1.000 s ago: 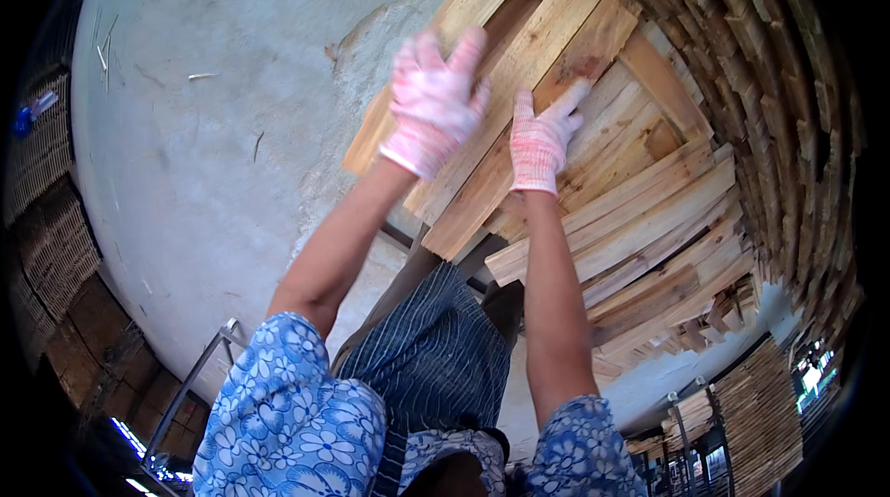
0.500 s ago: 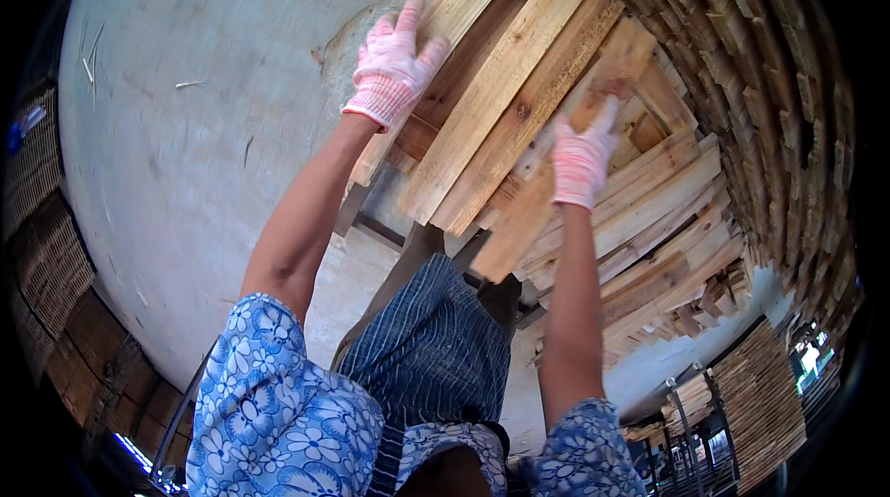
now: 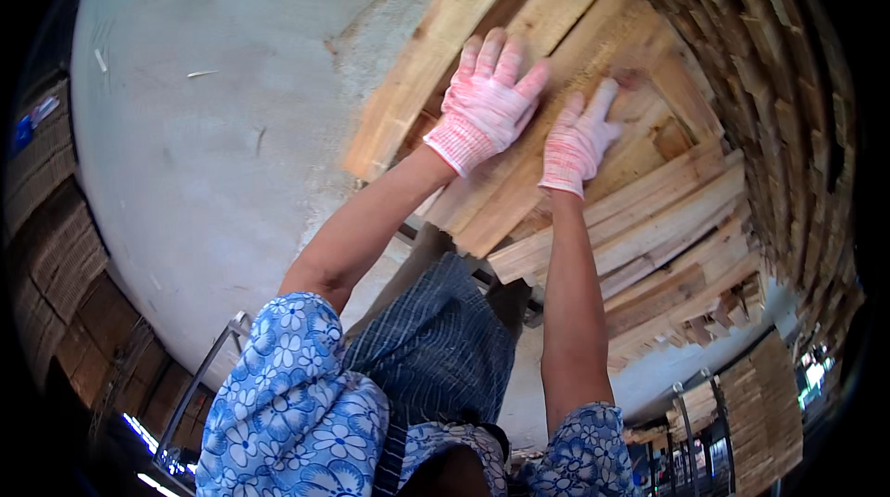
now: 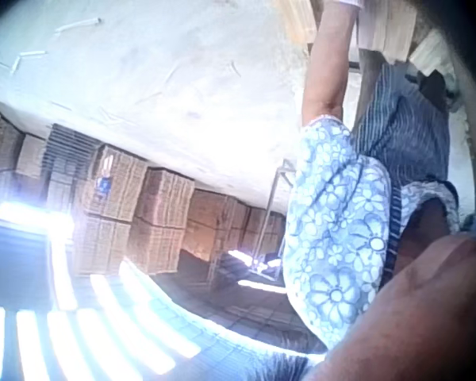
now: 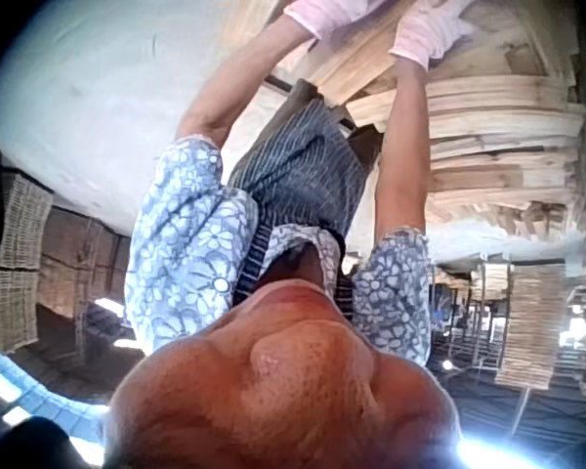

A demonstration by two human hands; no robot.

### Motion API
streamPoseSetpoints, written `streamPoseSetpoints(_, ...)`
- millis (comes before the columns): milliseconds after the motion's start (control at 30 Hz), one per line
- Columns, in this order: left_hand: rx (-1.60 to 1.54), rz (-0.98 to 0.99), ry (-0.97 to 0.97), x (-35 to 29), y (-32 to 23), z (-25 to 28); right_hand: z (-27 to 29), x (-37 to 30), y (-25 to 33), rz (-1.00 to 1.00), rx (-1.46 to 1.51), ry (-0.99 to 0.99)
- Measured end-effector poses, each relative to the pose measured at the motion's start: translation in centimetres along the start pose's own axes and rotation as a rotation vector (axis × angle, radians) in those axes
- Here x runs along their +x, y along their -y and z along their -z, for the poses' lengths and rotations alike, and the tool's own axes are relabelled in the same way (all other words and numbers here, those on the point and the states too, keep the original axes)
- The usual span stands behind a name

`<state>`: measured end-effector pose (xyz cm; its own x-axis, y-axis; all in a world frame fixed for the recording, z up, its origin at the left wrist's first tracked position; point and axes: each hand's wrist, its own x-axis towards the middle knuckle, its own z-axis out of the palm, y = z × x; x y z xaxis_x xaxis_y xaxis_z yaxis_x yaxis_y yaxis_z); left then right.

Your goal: The person stacks wooden planks onto a metal rack in a workshop. They repeatedly pick up planks from a pile on the floor and place them onto the rack, arranging them in layers.

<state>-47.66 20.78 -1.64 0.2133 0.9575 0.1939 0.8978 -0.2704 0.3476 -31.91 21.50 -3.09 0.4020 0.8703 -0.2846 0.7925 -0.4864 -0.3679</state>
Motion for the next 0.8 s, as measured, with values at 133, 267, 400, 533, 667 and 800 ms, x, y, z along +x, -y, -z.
streamPoseSetpoints(133,0.040,0.477,-0.042,2.9,6.9,2.9,-0.2,0.1,0.4,0.004,-0.029,0.002)
streamPoseSetpoints(267,-0.317,0.829,0.306,3.4,9.6,3.8,-1.2,-0.1,0.0,0.053,0.074,-0.068)
streamPoseSetpoints(400,-0.127,0.582,0.375,3.8,8.9,2.7,-2.6,-0.8,2.7,0.051,0.075,-0.113)
streamPoseSetpoints(533,0.135,0.427,0.416,2.1,10.2,1.4,-1.8,-0.7,2.3,0.152,0.023,-0.039)
streamPoseSetpoints(667,-0.152,0.710,0.126,2.5,10.9,1.0,6.2,-0.3,-0.8,0.277,-0.180,0.128)
streamPoseSetpoints(800,0.128,0.255,-0.106,2.1,7.5,0.8,14.5,-0.8,-13.9,-0.268,-0.100,-0.117)
